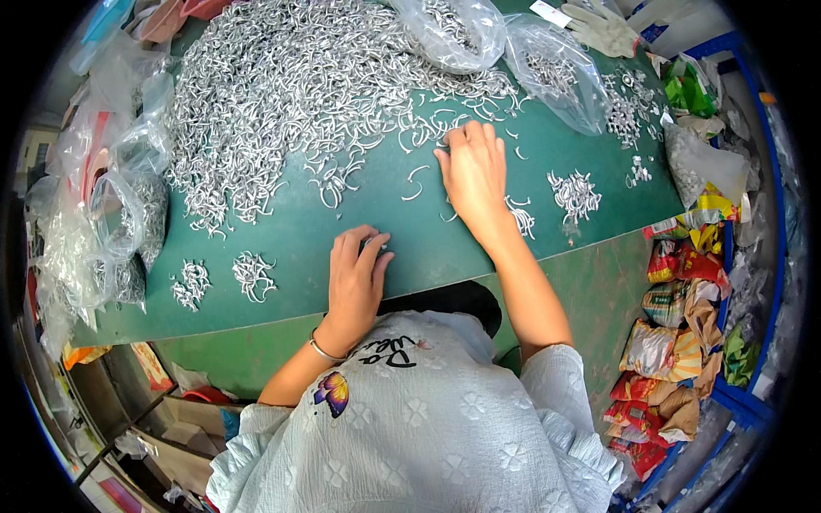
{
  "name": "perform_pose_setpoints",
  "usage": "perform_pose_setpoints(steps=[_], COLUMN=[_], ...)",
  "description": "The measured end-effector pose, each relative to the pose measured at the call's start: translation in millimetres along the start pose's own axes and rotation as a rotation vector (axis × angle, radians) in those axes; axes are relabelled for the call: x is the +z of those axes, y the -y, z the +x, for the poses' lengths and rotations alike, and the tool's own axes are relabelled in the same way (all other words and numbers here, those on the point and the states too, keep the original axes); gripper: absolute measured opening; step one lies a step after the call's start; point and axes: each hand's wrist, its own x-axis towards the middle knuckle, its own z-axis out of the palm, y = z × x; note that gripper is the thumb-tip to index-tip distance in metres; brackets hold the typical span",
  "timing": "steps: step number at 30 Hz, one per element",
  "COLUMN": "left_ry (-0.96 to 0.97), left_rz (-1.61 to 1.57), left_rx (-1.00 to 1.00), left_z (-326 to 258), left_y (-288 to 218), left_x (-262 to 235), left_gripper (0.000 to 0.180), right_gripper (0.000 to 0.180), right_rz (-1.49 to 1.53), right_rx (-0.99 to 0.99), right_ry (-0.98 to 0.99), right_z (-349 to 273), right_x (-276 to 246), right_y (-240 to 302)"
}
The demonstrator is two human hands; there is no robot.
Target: The person sorts through a large pile of silver-colored metal components on a green workbench, picking them up by hand and placing them into different bags and piles.
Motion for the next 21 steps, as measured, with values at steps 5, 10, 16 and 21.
perform_pose_setpoints(steps=[5, 10, 16, 21], left_ry=[0.014, -0.059, 0.045, 0.067], left_rz=[-0.062, -0.136, -0.009, -0.041], left_rx=[0.029, -0.076, -0.003, 0.011], left_z=[-5, -5, 2, -2], left_y=[16, 12, 0, 7], left_x=[-5, -1, -7, -5], left_gripper=[0.029, 0.031, 0.029, 0.022], right_gripper=[0.010, 0.012, 0.017, 0.012], right_rz=[0.097, 0.371, 0.479, 0.011], right_rx=[-0.123, -0.298, -0.089, -0.114], right_ry=[0.115, 0.360, 0.244, 0.086], right_z=[-14, -41, 1, 23], right_x=[-11, -21, 0, 18], right_y=[26, 52, 15, 17])
